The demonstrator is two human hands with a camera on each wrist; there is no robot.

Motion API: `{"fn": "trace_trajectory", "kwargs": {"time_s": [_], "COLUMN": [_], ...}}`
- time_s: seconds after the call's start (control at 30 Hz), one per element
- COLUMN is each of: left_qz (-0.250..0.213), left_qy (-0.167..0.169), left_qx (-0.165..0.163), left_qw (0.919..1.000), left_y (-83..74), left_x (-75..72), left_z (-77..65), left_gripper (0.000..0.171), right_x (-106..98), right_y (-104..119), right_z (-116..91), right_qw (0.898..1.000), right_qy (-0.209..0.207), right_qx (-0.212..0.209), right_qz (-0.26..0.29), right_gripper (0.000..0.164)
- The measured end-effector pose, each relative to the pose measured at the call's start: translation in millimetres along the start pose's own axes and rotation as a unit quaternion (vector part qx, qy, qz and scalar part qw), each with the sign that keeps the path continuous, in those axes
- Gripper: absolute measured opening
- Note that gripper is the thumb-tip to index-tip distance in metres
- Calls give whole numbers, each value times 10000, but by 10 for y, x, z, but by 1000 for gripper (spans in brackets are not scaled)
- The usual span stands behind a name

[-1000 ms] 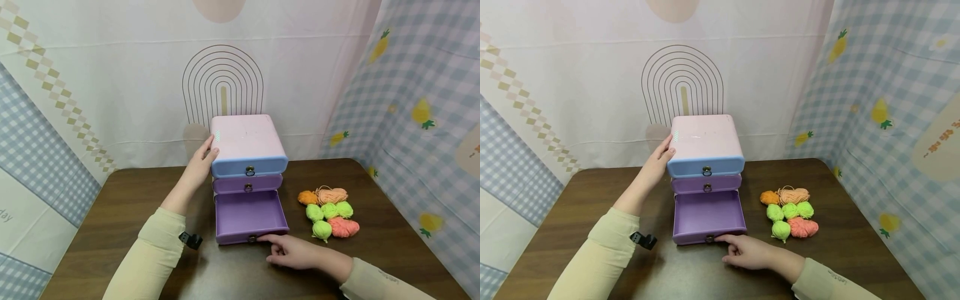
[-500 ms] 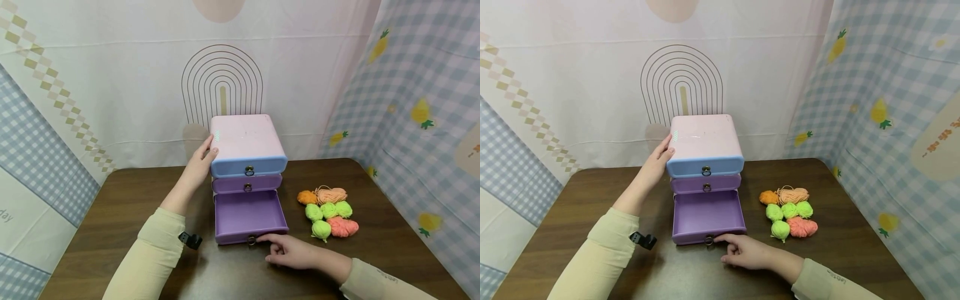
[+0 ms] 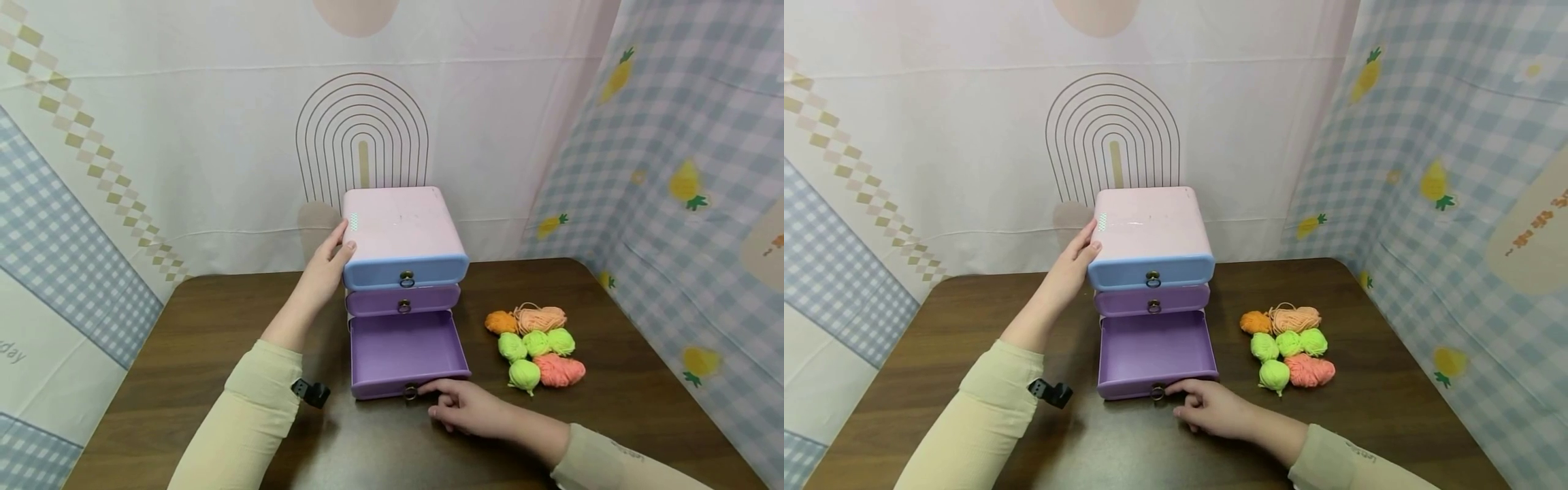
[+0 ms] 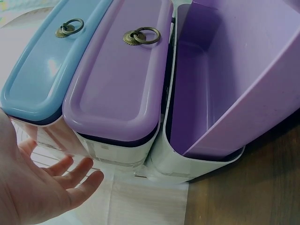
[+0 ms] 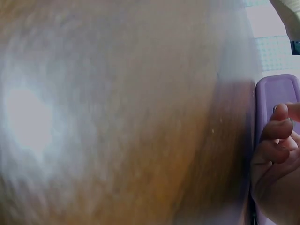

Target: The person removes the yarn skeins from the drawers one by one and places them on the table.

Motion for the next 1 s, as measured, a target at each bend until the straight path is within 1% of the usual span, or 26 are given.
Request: {"fn": "trace_trajectory", "kwargs": {"time_s": [0.2,0.4,0.5,0.73,0.87,1.0], "left_qz": [22,47,42,61,71,72], "left_qy": [-10,-17,-15,-18,-15,-13], "left_qx": [-1,1,-13,5,24,30], "left_qw": [10000,10000,10000,10000,10000,10000], "left_y": [-2,-1,3,-2,-3,4], "left_x": [1,-6,-8,-1,-1,-1], "left_z": [-5,-5,-1,0,1,-1], "left_gripper": [63,63,63,63,63,63], "right_x": [35,72,83,74,82,98], "right_y": [20,16,29,69,72,58], "right_z": [-5,17,38,83,101,118], "right_qw": [9996,9989,9986,9949,9932,9929], "right_qy": [-228,-287,-404,-926,-1067,-1101], "right_qx": [83,250,279,188,252,365], "right_qz": [134,278,173,-351,-397,-271], "right_gripper": [31,34,34,29,29,28]}}
Point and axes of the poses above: each hand's wrist, its own z-axis towards the middle knuckle, its own x-axis out of the palm, y = z × x, the point moved 5 cm from there along z, towards the middle knuckle
